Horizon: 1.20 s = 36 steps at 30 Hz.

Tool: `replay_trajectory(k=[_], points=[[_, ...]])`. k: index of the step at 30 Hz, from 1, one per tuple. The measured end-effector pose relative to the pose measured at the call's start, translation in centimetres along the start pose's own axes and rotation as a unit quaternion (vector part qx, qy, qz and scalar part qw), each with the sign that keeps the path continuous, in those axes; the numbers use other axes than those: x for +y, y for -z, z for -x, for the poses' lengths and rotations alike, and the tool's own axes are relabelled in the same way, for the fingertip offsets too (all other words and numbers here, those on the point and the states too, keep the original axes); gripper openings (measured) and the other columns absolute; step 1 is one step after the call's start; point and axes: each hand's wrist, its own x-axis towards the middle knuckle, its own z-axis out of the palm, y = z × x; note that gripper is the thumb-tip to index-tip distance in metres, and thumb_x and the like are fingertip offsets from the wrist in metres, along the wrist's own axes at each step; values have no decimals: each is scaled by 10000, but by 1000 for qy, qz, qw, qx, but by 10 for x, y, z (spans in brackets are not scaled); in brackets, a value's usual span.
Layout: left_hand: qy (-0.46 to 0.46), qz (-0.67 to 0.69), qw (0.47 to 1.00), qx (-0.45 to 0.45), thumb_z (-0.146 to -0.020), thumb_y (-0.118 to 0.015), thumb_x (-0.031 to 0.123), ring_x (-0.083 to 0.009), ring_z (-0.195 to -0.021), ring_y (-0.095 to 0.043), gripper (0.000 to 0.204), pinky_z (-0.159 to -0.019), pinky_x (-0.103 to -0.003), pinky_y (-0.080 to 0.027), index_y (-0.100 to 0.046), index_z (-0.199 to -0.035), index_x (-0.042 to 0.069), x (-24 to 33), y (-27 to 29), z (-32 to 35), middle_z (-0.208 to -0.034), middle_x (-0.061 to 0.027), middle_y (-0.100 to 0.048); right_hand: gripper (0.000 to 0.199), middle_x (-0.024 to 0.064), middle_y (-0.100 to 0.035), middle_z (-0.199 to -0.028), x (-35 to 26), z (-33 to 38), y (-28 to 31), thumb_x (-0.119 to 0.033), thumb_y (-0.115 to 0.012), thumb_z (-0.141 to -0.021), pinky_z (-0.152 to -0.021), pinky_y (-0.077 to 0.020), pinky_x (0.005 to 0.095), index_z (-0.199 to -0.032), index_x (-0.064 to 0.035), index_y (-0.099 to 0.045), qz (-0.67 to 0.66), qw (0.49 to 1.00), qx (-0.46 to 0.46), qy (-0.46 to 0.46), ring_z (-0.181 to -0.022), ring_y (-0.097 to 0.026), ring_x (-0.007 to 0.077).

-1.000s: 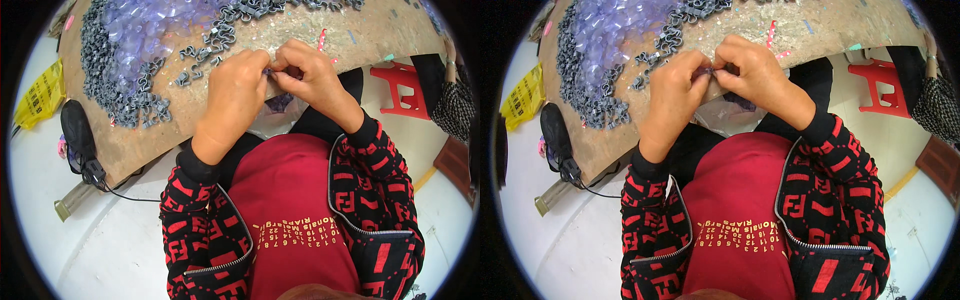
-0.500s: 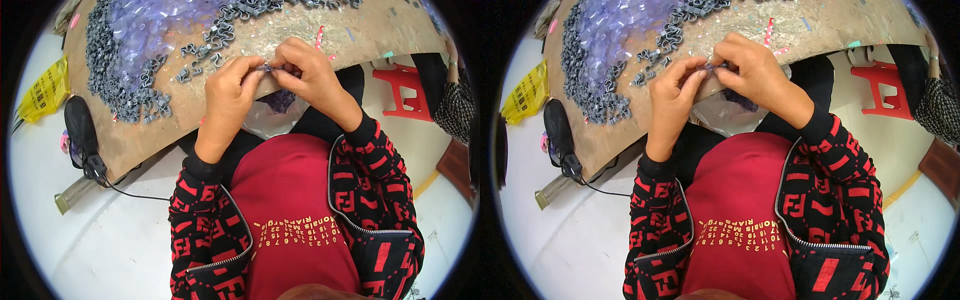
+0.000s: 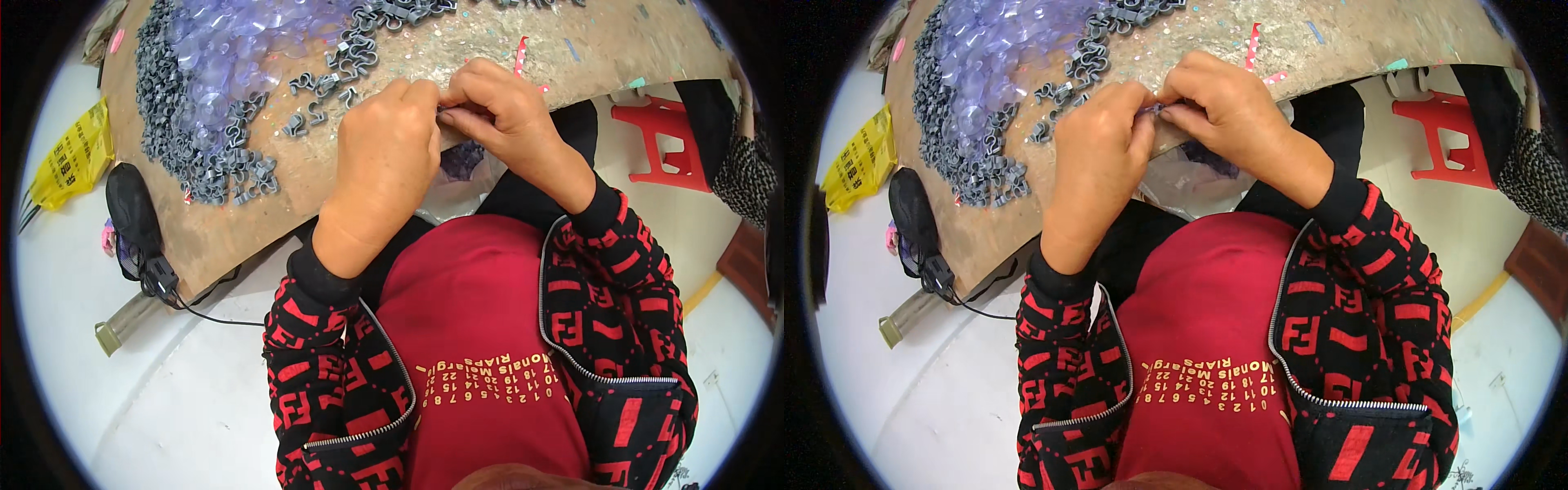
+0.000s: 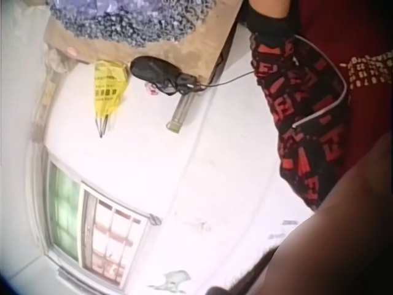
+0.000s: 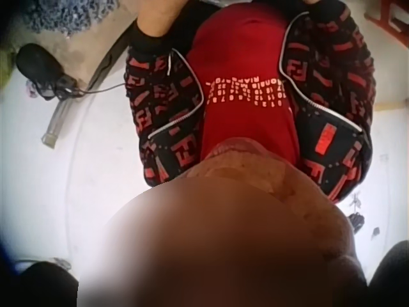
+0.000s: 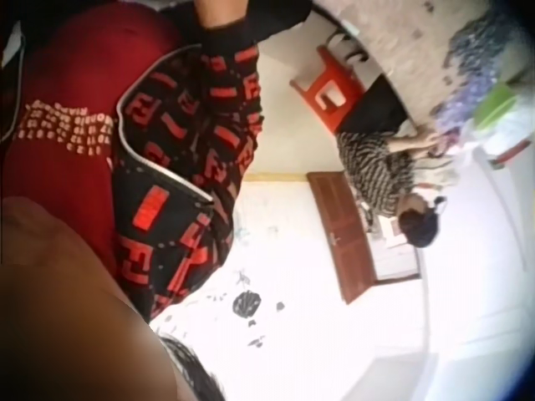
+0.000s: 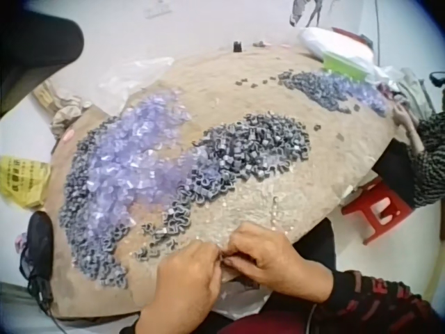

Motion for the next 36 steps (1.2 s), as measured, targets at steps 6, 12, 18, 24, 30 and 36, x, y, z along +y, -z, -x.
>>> replay_trajectory(k=[6,12,18,24,30,36], points=[[39,-13,999,-21,-754,-610,30,-350,-718,-605,111,-605,-429,-476,-570,-858,27,7,-2,2,-788,-153,-602,136,94,-523,-821,-7,0,-1,23,-654,-744,-621,-456,317,-846,-1,-567,5,1000,-10,-12,-736,-566,258],[10,-51,999,-17,-722,-616,30,-313,-663,-630,83,-575,-366,-518,-561,-784,37,2,-9,0,-726,-132,-590,141,102,-520,-827,-1,-2,0,19,-656,-742,-629,-458,330,-841,-3,-558,19,999,-37,-11,-749,-568,291],[50,70,996,-21,-739,-599,60,-360,-689,-614,88,-601,-450,-491,-566,-817,34,-7,-3,1,-775,-155,-615,134,108,-524,-823,-3,-7,2,-6,-660,-755,-641,-452,352,-851,-9,-567,26,998,-49,4,-758,-570,306],[127,169,977,-36,-731,-599,75,-380,-710,-619,88,-628,-462,-482,-586,-805,28,-12,-6,3,-733,-182,-632,139,116,-536,-814,-2,-9,3,-19,-664,-756,-651,-456,358,-865,-9,-580,52,996,-65,2,-764,-580,321],[67,66,996,-8,-727,-591,75,-377,-707,-628,90,-649,-468,-491,-597,-798,20,-7,-11,0,-719,-181,-639,126,117,-544,-802,1,-10,4,-27,-662,-758,-654,-459,367,-855,-15,-582,61,995,-74,12,-761,-583,321],[102,137,985,-34,-714,-608,95,-358,-715,-646,128,-661,-434,-512,-637,-823,35,-15,-9,-1,-735,-173,-655,133,117,-552,-800,-3,-11,5,-38,-664,-757,-647,-452,384,-858,-26,-579,85,994,-71,28,-755,-578,327]])
